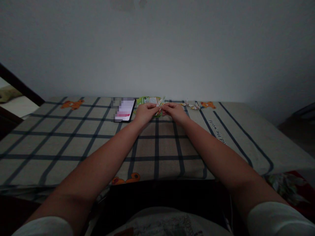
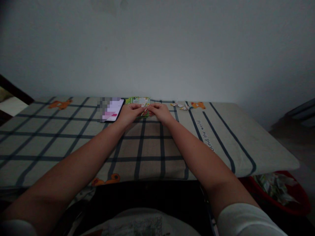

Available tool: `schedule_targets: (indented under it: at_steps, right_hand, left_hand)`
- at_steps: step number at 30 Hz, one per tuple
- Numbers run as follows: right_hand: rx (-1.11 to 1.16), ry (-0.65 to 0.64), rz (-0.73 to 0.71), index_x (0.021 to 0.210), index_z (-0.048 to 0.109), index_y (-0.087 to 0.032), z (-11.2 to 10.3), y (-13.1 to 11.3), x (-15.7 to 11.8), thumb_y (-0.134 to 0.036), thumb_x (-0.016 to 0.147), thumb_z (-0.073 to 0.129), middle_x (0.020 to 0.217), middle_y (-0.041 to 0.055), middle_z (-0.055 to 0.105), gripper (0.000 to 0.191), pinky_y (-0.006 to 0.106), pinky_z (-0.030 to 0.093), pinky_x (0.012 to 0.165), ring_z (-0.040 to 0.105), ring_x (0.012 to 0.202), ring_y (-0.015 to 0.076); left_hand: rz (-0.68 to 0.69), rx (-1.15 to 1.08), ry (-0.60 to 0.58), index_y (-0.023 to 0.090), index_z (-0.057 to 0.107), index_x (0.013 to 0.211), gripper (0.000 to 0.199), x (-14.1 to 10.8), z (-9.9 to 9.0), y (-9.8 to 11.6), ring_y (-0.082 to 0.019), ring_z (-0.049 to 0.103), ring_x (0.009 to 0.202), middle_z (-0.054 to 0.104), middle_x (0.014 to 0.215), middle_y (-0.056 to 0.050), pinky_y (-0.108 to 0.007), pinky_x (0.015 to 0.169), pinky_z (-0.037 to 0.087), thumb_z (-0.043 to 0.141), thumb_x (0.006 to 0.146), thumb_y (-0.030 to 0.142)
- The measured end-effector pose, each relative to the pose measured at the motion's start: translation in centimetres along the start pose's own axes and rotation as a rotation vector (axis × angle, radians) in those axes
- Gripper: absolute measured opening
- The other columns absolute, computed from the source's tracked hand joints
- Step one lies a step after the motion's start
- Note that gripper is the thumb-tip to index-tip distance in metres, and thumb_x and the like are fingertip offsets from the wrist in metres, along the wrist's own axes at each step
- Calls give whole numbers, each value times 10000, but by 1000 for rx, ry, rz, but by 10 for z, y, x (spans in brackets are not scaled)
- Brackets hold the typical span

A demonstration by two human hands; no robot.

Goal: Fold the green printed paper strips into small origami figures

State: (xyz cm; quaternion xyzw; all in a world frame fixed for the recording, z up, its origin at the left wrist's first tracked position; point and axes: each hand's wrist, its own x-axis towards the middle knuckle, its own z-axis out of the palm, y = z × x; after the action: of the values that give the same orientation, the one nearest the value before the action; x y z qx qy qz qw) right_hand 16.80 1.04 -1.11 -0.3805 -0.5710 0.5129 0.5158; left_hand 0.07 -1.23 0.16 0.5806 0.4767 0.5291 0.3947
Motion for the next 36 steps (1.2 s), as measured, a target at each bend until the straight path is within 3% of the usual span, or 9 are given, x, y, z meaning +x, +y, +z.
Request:
schedule_targets:
  at_steps: [8,13,18,24,30,36]
  right_hand:
    - [82,-78,36,748,728,-160,0,-5,-1,-452,599,862,691,3,690,354,266,532,699,614,637,108]
    - [105,-77,52,770,719,-166,1,-5,-2,-509,587,869,690,2,691,416,271,548,700,624,640,112]
    - [109,-89,81,757,724,-168,4,-9,-5,-528,555,886,713,2,694,443,239,542,665,613,647,101]
    - [97,-97,93,756,735,-168,3,-11,-5,-529,509,898,730,7,710,466,241,547,676,627,667,105]
    - [53,-140,93,726,722,-166,0,-9,-3,-515,559,875,712,12,705,415,234,537,657,633,658,108]
    - [-30,-172,65,665,660,-165,-1,-9,-2,-481,695,789,649,-5,641,343,236,533,650,596,609,91]
  left_hand:
    - [55,116,13,178,780,755,200,-4,-6,13,-176,639,743,738,772,-39,-278,734,467,821,672,355]
    - [-45,-8,-15,172,766,735,272,1,-5,6,-148,583,654,707,718,-29,-262,646,422,842,635,412]
    - [-17,-138,4,176,738,728,276,4,-2,-2,-131,592,686,689,739,-13,-245,678,443,832,652,424]
    - [-78,-224,-14,164,719,727,334,2,1,2,-130,610,715,687,760,-15,-256,729,497,867,598,435]
    - [-150,-311,-71,147,687,670,358,0,1,3,-123,630,717,691,752,-33,-264,746,542,911,555,401]
    - [-224,-372,-109,136,703,731,286,-1,2,6,-103,634,686,700,771,-42,-280,781,571,890,621,323]
